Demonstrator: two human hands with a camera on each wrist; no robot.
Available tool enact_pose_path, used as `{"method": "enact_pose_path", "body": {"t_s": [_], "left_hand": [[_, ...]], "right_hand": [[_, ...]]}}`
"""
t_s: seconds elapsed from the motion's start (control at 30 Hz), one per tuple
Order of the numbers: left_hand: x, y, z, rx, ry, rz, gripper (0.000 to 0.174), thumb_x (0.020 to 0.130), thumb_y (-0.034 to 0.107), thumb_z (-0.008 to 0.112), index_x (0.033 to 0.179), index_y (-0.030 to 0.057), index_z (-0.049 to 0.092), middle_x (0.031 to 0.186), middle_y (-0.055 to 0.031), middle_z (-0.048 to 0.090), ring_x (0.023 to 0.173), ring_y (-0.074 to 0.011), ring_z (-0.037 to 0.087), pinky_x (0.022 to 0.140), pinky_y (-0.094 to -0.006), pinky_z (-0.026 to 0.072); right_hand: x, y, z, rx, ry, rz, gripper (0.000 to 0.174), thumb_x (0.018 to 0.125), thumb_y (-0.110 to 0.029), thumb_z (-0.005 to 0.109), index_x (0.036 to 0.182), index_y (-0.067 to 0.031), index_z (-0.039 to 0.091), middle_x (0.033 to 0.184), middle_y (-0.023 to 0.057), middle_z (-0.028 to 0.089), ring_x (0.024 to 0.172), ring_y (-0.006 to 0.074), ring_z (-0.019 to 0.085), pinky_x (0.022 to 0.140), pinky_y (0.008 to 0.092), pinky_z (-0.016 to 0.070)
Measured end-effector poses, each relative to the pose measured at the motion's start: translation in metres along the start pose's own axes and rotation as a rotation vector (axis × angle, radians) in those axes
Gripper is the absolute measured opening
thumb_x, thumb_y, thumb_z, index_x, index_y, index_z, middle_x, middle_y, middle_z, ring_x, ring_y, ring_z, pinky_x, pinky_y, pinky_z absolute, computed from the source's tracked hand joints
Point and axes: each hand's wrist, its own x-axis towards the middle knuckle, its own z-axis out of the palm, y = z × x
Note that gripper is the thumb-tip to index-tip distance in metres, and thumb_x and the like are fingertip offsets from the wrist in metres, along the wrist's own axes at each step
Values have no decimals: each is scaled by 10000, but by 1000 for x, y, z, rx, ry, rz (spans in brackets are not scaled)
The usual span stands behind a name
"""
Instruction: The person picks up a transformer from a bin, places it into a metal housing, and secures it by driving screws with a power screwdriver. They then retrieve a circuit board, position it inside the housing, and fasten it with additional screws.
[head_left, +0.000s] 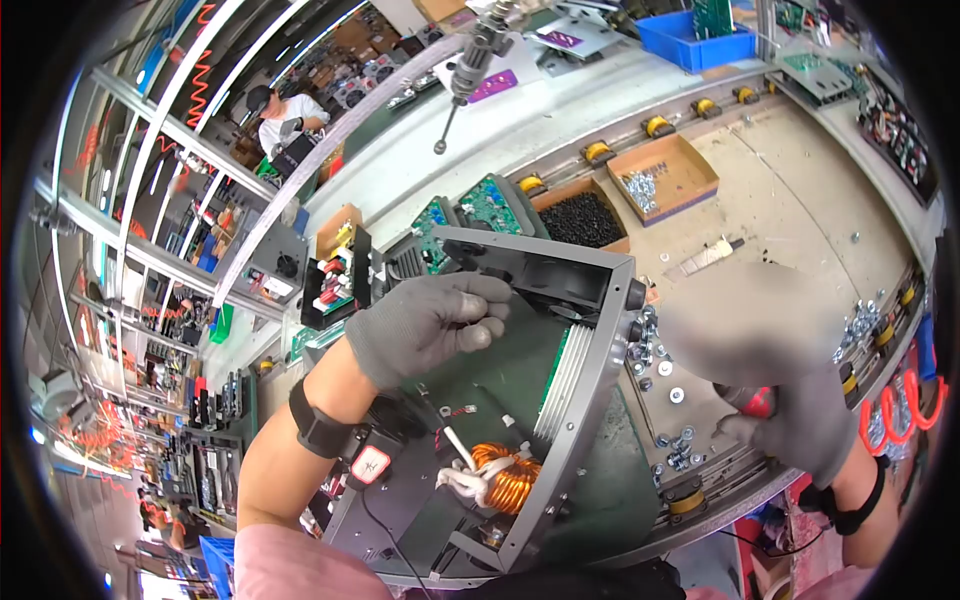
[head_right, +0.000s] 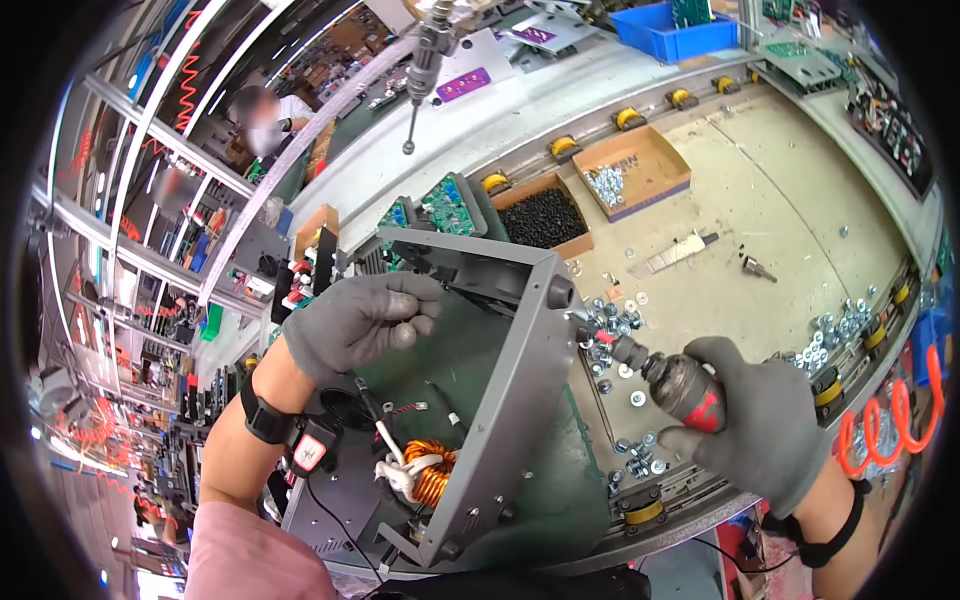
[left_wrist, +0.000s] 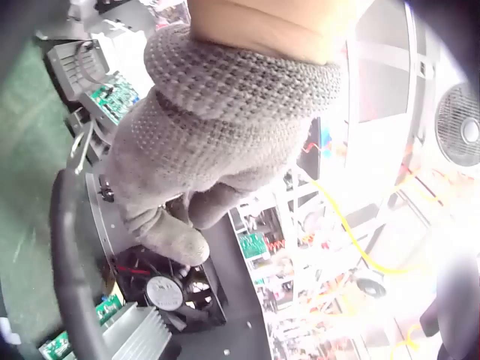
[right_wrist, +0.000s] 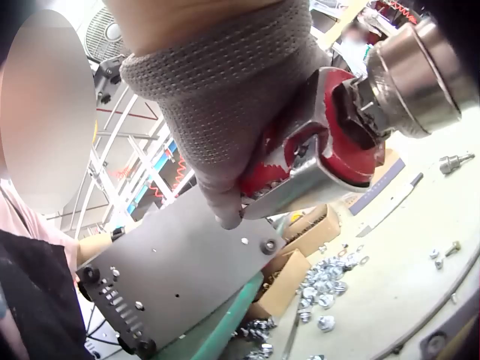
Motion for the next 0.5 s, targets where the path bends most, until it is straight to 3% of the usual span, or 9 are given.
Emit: {"method": "enact_pose_path", "body": {"t_s": [0.03,0.1,0.23,0.27,0.37,0.4,0.5], "left_hand": [[-5,10,6,-1,7,16,312,979,82,473,1254,-66,486,1001,-99,606,869,-143,631,726,-206,549],[-13,29,20,-319,59,-205,325,983,96,474,1265,-66,467,1082,-147,617,882,-157,643,710,-208,548],[-27,48,51,-288,-9,-159,350,987,174,492,1246,-59,465,1040,-174,652,732,-119,652,559,-197,524],[-30,52,60,-231,12,-163,365,981,242,519,1195,-53,505,922,-137,661,639,-99,625,503,-188,494],[-31,49,69,-236,-63,-93,384,970,296,546,1140,-49,545,808,-85,621,571,-75,559,476,-176,432],[-33,49,74,-224,-48,-47,411,960,338,563,1100,-48,571,741,-41,559,524,-58,468,460,-177,362],[-34,47,80,-264,-33,-6,407,961,334,561,1103,-48,569,730,-32,546,506,-56,417,461,-188,331]], "right_hand": [[-2,-7,-1,-11,8,-9,631,597,-292,851,1115,-97,547,740,145,653,670,384,642,602,417,514],[-6,-20,0,103,55,-91,642,609,-309,853,1127,-95,540,711,138,650,680,381,648,586,413,514],[-10,-45,-2,113,28,-148,640,667,-382,817,1149,-77,525,684,155,642,654,374,652,568,415,514],[-10,-51,-4,124,25,-168,620,684,-383,803,1140,-67,527,682,166,639,642,371,651,560,418,512],[-15,-64,-5,104,38,-118,589,623,-311,842,1085,-79,561,717,166,646,681,372,656,584,404,527],[-17,-67,-6,99,45,-110,577,623,-309,841,1075,-78,565,702,171,642,673,377,653,582,409,527],[-24,-71,-9,83,51,-82,577,628,-314,839,1076,-77,565,689,172,639,663,380,651,578,414,525]]}}
